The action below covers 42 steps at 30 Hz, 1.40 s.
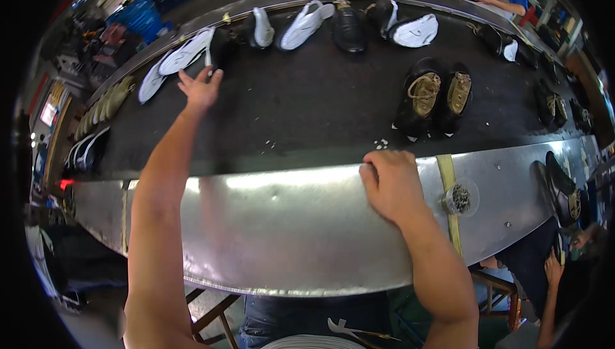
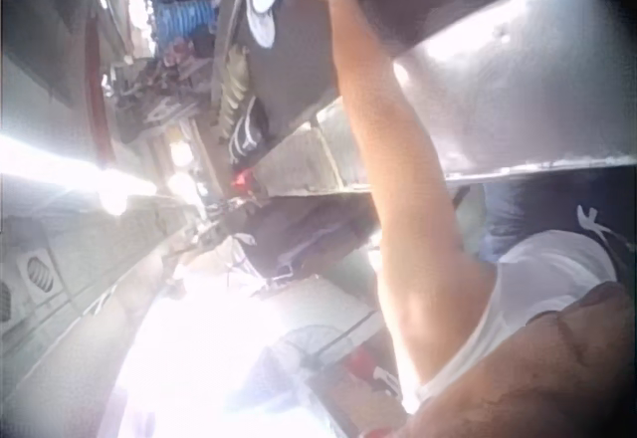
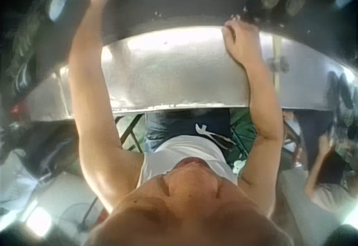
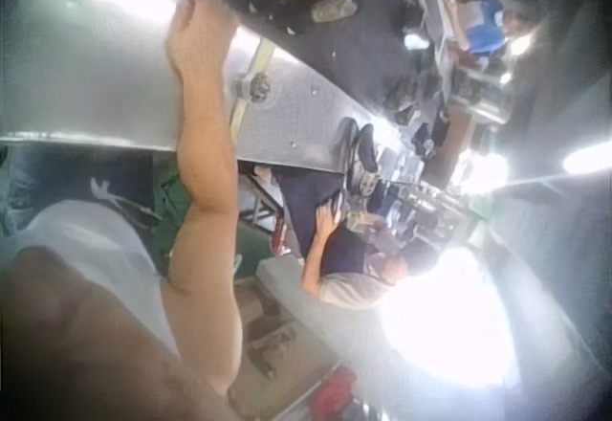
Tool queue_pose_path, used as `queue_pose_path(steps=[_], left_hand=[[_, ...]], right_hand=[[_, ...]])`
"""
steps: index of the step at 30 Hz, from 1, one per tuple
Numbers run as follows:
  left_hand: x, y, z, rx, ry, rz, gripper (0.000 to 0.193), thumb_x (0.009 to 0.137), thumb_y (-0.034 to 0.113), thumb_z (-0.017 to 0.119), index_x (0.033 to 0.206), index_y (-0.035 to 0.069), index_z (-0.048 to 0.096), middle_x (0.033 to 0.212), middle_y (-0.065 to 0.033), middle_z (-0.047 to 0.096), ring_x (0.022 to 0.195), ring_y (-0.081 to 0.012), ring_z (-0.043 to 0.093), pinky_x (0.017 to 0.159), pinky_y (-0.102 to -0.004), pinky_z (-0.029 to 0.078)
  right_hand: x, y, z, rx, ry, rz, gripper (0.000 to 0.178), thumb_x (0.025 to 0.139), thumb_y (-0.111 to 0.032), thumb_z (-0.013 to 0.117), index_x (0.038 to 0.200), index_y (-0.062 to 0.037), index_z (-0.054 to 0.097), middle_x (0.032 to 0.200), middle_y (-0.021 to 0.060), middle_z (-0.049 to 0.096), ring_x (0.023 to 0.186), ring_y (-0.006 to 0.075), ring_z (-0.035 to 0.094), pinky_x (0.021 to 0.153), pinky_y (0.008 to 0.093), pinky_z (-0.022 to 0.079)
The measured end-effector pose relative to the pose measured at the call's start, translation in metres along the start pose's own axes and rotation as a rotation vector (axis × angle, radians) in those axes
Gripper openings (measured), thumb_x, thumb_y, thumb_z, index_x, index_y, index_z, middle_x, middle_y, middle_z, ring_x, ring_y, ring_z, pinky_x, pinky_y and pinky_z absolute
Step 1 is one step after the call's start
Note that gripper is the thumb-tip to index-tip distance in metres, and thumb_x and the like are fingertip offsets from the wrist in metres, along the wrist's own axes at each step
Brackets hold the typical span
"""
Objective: Manually assembling shoe components on a factory production line using pliers.
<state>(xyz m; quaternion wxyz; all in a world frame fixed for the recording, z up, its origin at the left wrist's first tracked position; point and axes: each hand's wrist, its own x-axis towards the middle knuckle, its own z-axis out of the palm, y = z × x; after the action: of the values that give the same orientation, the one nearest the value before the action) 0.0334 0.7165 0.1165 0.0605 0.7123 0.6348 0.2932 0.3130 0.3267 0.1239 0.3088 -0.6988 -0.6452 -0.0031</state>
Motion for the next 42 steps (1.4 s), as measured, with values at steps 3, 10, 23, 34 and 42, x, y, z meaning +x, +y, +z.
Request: queue_pose_path(steps=[3,10,23,34,42], left_hand=[[0.06,-0.006,0.02,0.034,-0.107,0.051,0.069,0.09,0.075,0.044,0.138,0.029,0.061,0.164,-0.0262,0.001,0.15,-0.0494,0.001,0.12,-0.0585,0.012],[0.09,0.113,0.08,0.19,-0.317,-0.11,0.096,0.093,0.075,0.026,0.135,-0.005,0.058,0.15,-0.0244,0.044,0.151,-0.0464,-0.002,0.119,-0.0606,0.006],[-0.013,-0.006,-0.054,0.168,-0.281,0.11,0.073,0.093,0.058,0.056,0.122,-0.009,0.063,0.15,-0.0296,0.036,0.132,-0.0424,0.047,0.111,-0.0395,0.039],[-0.274,-0.115,-0.334,-0.159,-0.385,0.105,0.047,0.096,0.038,0.062,0.095,-0.009,0.067,0.131,-0.0262,0.051,0.114,-0.0334,0.055,0.101,-0.0385,0.041],[-0.339,-0.097,-0.321,0.077,-0.326,0.573,0.078,0.084,0.031,0.074,0.142,-0.01,0.042,0.153,-0.0367,0.028,0.147,-0.0491,0.02,0.12,-0.0486,0.02]], right_hand=[[0.002,-0.005,0.0,0.019,-0.006,0.009,0.017,0.084,-0.016,0.066,0.095,-0.003,0.064,0.091,0.013,0.067,0.087,0.0339,0.062,0.088,0.0463,0.042],[0.007,-0.01,0.0,0.011,-0.059,0.075,0.018,0.083,-0.016,0.068,0.096,-0.004,0.065,0.091,0.0109,0.067,0.089,0.0315,0.062,0.09,0.0474,0.041],[0.011,-0.021,0.01,0.065,-0.07,0.065,0.019,0.084,-0.019,0.069,0.096,-0.004,0.065,0.093,0.0135,0.068,0.091,0.0345,0.062,0.09,0.0458,0.043],[-0.052,-0.077,-0.006,0.014,0.322,-0.273,0.027,0.086,-0.014,0.069,0.109,-0.0018,0.061,0.109,0.0163,0.066,0.102,0.0369,0.06,0.09,0.0444,0.046],[-0.375,-0.154,-0.017,0.188,-0.472,-0.093,0.028,0.081,-0.031,0.075,0.089,-0.0079,0.063,0.086,0.0108,0.063,0.08,0.0325,0.06,0.072,0.0443,0.047]])
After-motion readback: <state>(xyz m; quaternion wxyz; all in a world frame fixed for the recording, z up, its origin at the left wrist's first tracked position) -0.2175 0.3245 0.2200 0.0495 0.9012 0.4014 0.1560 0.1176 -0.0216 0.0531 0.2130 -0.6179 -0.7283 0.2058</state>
